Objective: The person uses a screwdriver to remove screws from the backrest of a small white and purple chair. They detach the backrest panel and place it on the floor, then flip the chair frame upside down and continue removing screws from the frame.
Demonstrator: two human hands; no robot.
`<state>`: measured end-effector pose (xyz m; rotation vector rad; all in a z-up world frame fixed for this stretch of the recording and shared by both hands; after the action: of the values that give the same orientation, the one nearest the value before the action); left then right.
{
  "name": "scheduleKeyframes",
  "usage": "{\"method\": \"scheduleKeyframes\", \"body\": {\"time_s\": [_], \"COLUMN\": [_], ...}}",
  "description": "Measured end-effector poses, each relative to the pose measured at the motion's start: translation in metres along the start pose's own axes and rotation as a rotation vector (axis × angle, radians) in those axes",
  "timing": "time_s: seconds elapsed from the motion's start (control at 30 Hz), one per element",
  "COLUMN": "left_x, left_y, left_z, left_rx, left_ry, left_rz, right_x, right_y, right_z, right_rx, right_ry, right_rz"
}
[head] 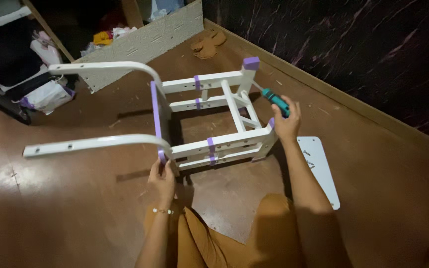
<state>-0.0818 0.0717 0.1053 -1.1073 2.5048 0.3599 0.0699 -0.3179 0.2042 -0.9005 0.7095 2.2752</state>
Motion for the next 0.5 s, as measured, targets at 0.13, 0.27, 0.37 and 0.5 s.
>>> {"method": "scheduleKeyframes", "body": {"time_s": [0.13, 0.27, 0.37, 0.5], "left_x": [0.003, 0.016, 0.061, 0.112], "left_y": [-0.003, -0.005, -0.021, -0.062], "left_z": [0.020, 0.024, 0.008, -0.014], "left_rx": [-0.101, -0.100, -0.138, 0.355], "left_ry": [0.055, -0.032, -0.160, 0.479], "left_rz": [-0.059, -0.072, -0.123, 0.406], "right_x": [0.029, 0.110, 0.189, 0.257], "right_y": [0.013, 0.052, 0.077, 0.087], "right_z": [0.008, 0.035, 0.067, 0.092], "right_rx": [-0.131, -0.456, -0.773, -0.922], "right_ry": [0.006, -0.533, -0.793, -1.027], "right_rz": [-0.112, -0.161, 0.288, 0.393]}}
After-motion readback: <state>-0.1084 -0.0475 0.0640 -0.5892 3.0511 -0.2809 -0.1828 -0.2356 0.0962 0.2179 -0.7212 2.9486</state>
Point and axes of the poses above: each hand's wrist, its own x-axis away from the middle knuckle, its own y-axis out of the back of the hand, z = x × y, the point moved 1 cm from there along -x, towards the middle knuckle, and after that the axes turned 5 degrees about -z, right-handed, at the moved point
